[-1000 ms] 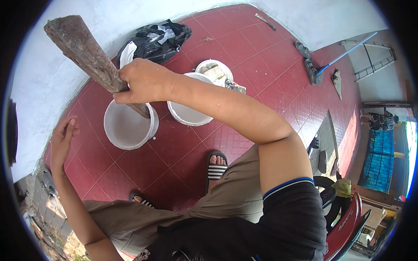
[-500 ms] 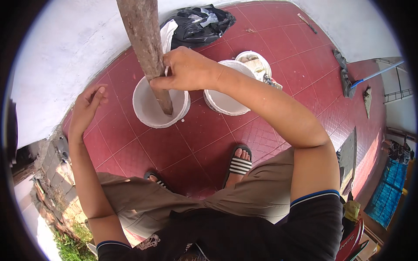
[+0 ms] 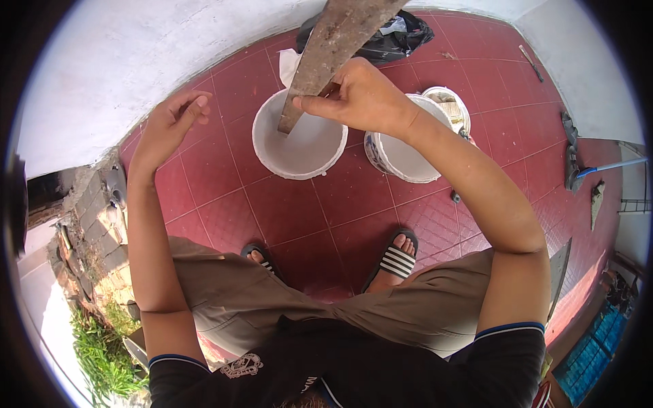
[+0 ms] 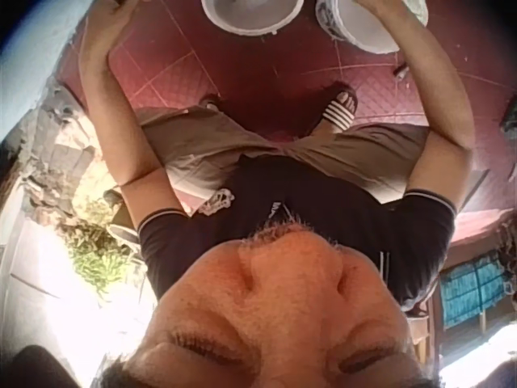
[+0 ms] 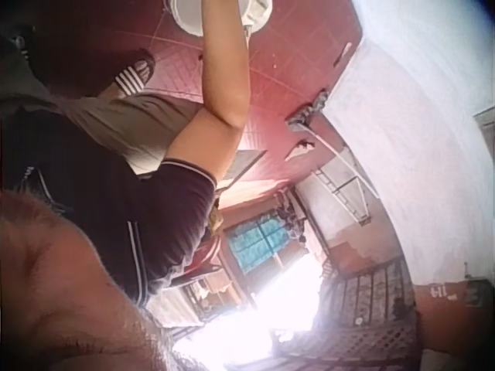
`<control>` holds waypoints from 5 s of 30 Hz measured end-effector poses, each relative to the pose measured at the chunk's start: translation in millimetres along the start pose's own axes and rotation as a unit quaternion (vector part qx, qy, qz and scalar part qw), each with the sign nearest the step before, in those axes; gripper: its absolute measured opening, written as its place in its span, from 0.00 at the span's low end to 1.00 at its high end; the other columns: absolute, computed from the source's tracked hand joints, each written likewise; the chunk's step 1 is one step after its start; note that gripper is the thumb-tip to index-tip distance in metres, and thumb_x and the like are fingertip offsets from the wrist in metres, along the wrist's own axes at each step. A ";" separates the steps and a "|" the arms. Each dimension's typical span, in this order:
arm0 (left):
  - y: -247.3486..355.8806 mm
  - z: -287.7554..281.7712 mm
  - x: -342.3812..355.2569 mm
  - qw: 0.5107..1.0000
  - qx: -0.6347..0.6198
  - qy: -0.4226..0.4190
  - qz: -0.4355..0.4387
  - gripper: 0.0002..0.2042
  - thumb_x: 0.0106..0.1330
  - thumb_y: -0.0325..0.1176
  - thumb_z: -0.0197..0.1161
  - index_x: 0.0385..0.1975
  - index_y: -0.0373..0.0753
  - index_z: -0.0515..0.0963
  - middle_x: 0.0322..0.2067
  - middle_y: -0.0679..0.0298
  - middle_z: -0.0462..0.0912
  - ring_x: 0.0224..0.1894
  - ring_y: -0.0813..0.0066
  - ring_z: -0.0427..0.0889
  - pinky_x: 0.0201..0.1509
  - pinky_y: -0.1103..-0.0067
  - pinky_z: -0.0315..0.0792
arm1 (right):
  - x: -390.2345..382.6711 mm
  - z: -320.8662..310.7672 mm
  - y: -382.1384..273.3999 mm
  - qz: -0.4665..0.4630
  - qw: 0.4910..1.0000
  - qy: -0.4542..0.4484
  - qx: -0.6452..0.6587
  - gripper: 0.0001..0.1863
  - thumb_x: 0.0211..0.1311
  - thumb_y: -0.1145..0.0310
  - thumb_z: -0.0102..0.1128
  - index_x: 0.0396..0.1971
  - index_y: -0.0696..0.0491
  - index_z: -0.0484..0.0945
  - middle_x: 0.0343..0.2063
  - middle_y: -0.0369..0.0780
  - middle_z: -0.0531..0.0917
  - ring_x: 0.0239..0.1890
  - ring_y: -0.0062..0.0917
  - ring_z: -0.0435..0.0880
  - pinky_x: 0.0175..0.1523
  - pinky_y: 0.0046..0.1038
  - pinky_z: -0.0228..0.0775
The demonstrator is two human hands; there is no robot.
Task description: The person stirs a white liquid in a bucket with a wooden stick and squeezes the contents of a white plastic bag into the bucket.
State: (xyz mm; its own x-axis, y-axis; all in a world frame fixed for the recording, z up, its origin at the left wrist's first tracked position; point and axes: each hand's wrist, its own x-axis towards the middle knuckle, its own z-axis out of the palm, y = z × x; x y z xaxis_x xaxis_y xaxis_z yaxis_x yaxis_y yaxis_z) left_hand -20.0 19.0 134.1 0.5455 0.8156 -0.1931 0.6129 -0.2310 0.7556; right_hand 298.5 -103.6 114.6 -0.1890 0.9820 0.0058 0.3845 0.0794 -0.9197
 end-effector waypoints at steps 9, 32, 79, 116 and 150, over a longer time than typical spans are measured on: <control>-6.4 -1.7 0.5 1.000 0.021 0.004 -0.003 0.23 0.74 0.51 0.60 0.51 0.34 0.81 0.37 0.61 0.85 0.40 0.73 0.87 0.48 0.76 0.77 | -2.9 -8.7 -7.9 0.034 0.996 -0.057 0.055 0.14 0.65 0.62 0.70 0.41 0.58 0.86 0.30 0.38 0.88 0.32 0.18 0.85 0.41 0.23 0.77; -8.2 0.5 3.6 1.000 0.014 -0.010 0.009 0.21 0.75 0.47 0.61 0.51 0.33 0.81 0.36 0.65 0.84 0.40 0.77 0.83 0.48 0.79 0.76 | -0.5 -8.7 0.8 0.048 0.996 -0.048 0.064 0.13 0.64 0.64 0.71 0.44 0.57 0.85 0.33 0.37 0.88 0.34 0.17 0.85 0.41 0.23 0.77; -8.8 0.9 0.0 1.000 0.008 -0.006 0.005 0.19 0.74 0.46 0.61 0.49 0.34 0.81 0.35 0.64 0.84 0.39 0.75 0.83 0.47 0.76 0.76 | 2.9 -25.5 -17.5 -0.036 0.990 0.032 -0.136 0.11 0.62 0.66 0.73 0.39 0.55 0.85 0.30 0.33 0.86 0.33 0.16 0.82 0.39 0.22 0.75; -6.5 2.8 0.9 1.000 0.018 -0.013 0.005 0.20 0.74 0.47 0.61 0.48 0.34 0.81 0.36 0.63 0.84 0.39 0.75 0.83 0.47 0.76 0.76 | 6.8 -23.9 -9.1 0.058 0.995 0.021 -0.082 0.15 0.62 0.60 0.73 0.39 0.58 0.87 0.28 0.38 0.88 0.29 0.18 0.85 0.37 0.23 0.77; -13.7 2.9 5.2 1.000 0.011 -0.022 0.006 0.19 0.75 0.47 0.61 0.49 0.35 0.81 0.34 0.66 0.83 0.40 0.77 0.84 0.44 0.80 0.75 | 11.7 -25.1 5.4 0.015 0.989 0.062 -0.132 0.13 0.63 0.62 0.73 0.40 0.55 0.87 0.31 0.33 0.87 0.34 0.14 0.83 0.42 0.21 0.76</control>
State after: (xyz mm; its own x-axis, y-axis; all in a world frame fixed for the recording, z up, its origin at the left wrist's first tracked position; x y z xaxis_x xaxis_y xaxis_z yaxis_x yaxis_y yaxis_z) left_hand -23.9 24.8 120.9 0.5765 0.7893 -0.2116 0.6187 -0.2525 0.7439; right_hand 321.1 -87.4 119.6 -0.0685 0.9967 0.0436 0.6132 0.0765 -0.7862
